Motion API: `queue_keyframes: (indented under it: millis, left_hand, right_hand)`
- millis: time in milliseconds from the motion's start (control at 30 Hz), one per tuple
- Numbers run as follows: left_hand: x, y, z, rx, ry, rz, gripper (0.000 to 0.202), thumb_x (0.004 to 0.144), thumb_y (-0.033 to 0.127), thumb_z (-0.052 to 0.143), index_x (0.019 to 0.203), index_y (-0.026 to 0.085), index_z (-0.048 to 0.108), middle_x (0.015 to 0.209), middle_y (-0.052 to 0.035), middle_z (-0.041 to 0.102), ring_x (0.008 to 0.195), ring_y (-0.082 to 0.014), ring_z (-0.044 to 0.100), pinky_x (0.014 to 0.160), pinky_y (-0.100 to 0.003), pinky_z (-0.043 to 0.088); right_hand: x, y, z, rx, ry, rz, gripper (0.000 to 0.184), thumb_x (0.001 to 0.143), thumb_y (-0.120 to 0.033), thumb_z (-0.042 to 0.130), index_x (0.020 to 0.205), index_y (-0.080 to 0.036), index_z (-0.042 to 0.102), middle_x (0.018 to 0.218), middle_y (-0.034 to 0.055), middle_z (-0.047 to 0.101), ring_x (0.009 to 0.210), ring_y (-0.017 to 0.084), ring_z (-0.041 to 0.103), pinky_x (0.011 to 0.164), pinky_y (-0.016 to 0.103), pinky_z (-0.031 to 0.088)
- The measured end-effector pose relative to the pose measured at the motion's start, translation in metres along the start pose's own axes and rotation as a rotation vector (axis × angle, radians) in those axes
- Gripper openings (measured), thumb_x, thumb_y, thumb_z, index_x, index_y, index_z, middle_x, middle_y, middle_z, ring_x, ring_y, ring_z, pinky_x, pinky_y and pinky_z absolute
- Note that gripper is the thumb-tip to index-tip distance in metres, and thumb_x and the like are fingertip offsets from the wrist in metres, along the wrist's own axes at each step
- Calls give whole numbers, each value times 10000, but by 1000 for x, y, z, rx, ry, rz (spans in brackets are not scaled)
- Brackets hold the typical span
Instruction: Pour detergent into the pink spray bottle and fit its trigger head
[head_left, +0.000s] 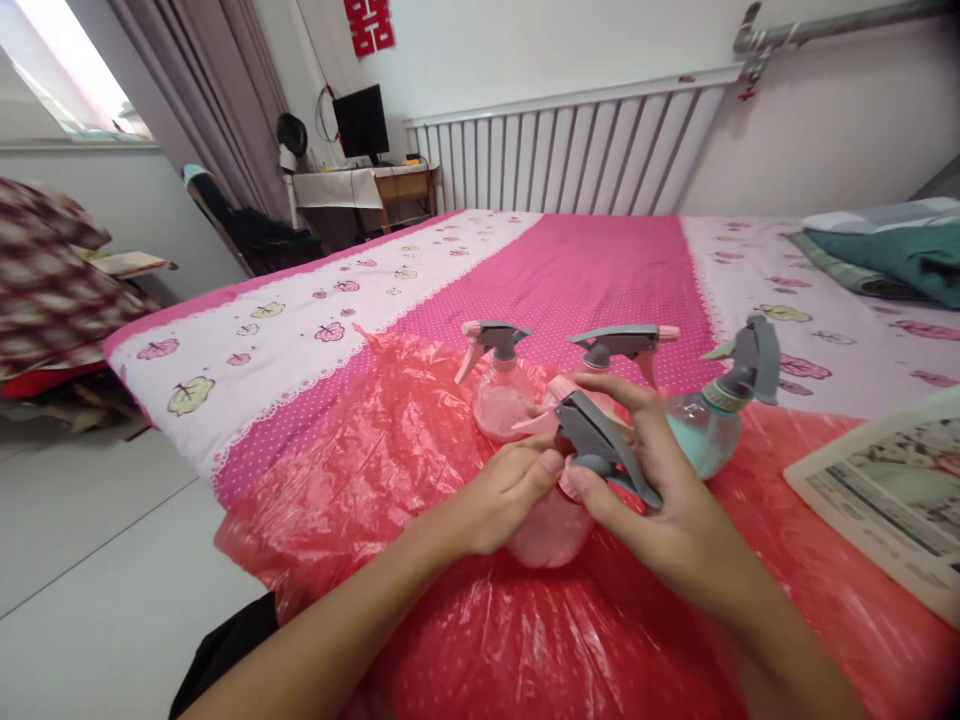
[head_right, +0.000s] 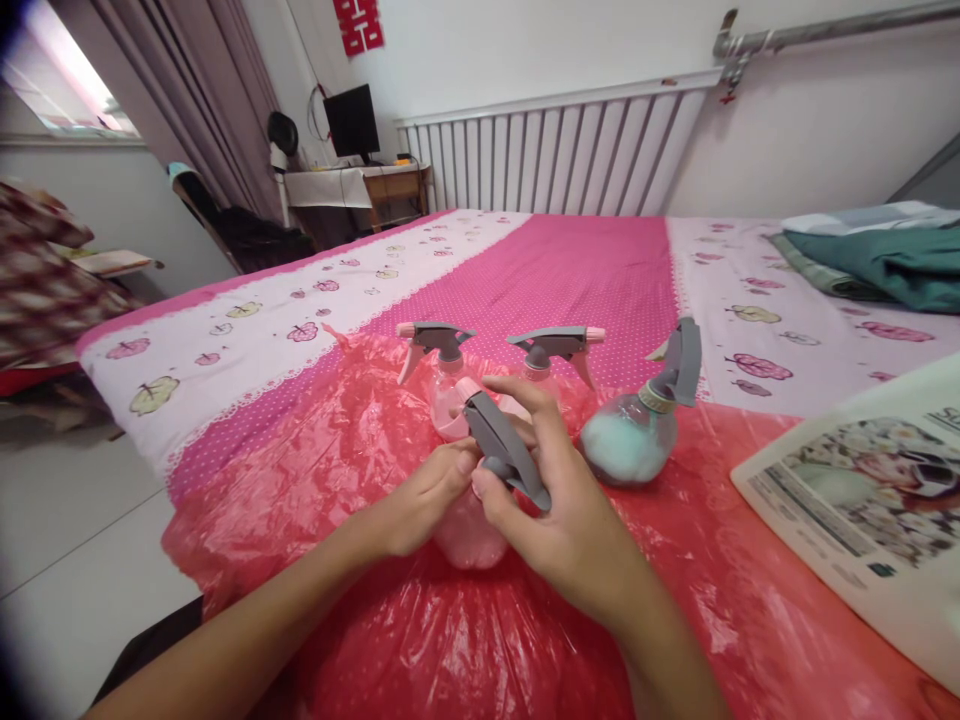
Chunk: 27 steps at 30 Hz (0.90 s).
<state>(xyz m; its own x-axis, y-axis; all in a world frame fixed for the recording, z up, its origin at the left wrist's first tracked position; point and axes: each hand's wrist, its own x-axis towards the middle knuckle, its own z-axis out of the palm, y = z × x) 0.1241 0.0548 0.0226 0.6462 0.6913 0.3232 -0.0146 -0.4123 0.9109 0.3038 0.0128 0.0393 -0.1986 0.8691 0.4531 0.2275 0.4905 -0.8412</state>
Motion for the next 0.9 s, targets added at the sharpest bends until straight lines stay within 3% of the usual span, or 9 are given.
queue_keyframes:
  millis: [100, 267, 333, 500, 600, 733, 900]
  left_hand:
    - [0, -3, -1, -22, -14, 12, 640, 1102, 667, 312, 1178, 185, 726, 1308, -125, 718, 1268, -295, 623, 1186, -464, 412]
    - [-2, -6, -3, 7, -42, -30, 670, 1092, 690, 291, 959, 171, 692, 1248, -131, 697, 1188, -280, 626, 1139, -448, 447]
    - [-2, -6, -4, 16, -49, -36, 673, 1077, 719, 297, 984, 175, 681, 1239, -133, 686, 1171, -280, 625, 1114, -444, 462]
    - [-1, -9, -6, 54, -93, -36, 717, 980, 821, 448, 1188, 173, 676, 1250, -142, 676, 1160, -309, 623, 1061, -470, 491]
    - [0, -9, -6, 32, -91, -17, 667, 964, 777, 559, 1201, 168, 691, 1250, -135, 688, 1144, -306, 632, 1047, -460, 496]
    - [1, -8, -5, 37, -92, -9, 562, 1033, 679, 533, 1212, 176, 708, 1279, -124, 691, 1158, -289, 636, 1072, -448, 479]
    - [1, -7, -5, 31, -95, -15, 655, 1016, 747, 483, 1294, 194, 699, 1297, -132, 682, 1227, -313, 619, 1125, -488, 457]
  right_hand:
    - [0, 0, -1, -23, -8, -1, 567, 1032, -330, 630, 1528, -468, 392, 1437, 0, 602, 1193, 135, 690, 1021, 274, 617]
    - [-1, 1, 0, -78, -9, 4, 583, 1050, -377, 589, 1562, -511, 344, 1569, -9, 494, 1408, 209, 569, 1200, 474, 507]
    - [-1, 2, 1, -92, -8, -9, 581, 1061, -384, 569, 1573, -517, 331, 1592, -14, 464, 1463, 219, 514, 1239, 509, 459]
    - [-1, 2, 2, -80, -14, -34, 549, 1075, -370, 545, 1572, -482, 341, 1578, -10, 470, 1489, 199, 478, 1266, 469, 431]
    - [-1, 2, 1, -122, 4, -55, 526, 1075, -378, 547, 1561, -465, 366, 1555, -13, 486, 1467, 179, 490, 1242, 399, 455]
    - [0, 3, -1, -195, 45, -89, 516, 1066, -388, 568, 1541, -466, 384, 1499, -31, 514, 1430, 137, 502, 1189, 285, 477]
    - [0, 7, -6, -224, 21, -92, 597, 1027, -435, 631, 1554, -473, 355, 1508, -18, 497, 1407, 161, 521, 1172, 310, 493]
